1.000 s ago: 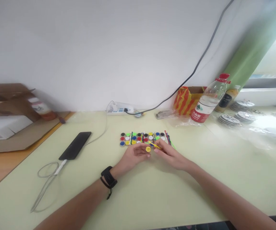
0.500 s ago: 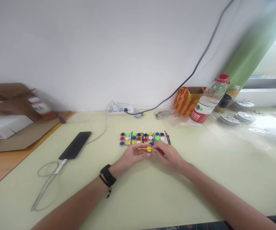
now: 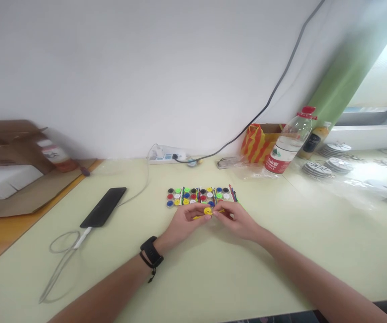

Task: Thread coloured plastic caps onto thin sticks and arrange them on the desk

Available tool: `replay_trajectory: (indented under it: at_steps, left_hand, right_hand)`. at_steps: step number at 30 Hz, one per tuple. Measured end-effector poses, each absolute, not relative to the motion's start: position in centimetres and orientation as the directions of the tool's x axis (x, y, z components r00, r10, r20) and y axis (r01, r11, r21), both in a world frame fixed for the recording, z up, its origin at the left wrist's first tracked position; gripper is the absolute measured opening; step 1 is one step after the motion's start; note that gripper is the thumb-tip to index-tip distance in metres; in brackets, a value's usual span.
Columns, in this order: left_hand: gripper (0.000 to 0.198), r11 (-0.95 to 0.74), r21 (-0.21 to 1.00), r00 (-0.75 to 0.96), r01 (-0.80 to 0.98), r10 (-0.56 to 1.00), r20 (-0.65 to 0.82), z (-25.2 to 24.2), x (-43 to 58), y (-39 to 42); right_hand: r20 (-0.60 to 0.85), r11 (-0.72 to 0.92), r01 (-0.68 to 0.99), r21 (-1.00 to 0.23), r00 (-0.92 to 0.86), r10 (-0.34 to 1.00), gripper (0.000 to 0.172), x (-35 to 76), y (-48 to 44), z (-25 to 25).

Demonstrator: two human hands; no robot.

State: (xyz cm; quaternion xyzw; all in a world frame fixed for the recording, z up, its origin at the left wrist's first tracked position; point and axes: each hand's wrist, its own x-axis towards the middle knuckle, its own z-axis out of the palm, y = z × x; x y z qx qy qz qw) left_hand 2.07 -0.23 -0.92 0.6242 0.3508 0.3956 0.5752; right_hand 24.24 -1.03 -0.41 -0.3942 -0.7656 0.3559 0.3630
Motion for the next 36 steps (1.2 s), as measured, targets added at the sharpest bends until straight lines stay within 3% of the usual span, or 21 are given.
replay_trajectory:
  at_steps: [16,26,36]
  left_hand:
    - [0.023,-0.285,0.955,0.393,0.080,0.890,0.233,-0.9,2.2,-1.2]
    - [0.022,-0.280,0.950,0.405,0.134,0.891,0.206,-1.3,2.2,-1.2]
    - [0.023,-0.279,0.950,0.417,0.140,0.887,0.199,-1.5,2.3,-1.3]
  right_hand:
    - [0.254,0.441,0.373,-0.816,-0.453,0.854,0.021,24.2,-1.4,-0.1]
    - [0.245,0.439,0.384,-0.812,-0.459,0.854,0.015,24.3,-0.9,-0.7]
    - [0.306,0.552,0.560,-0.618,-0.475,0.825,0.013,24.4,-1.3,-0.5]
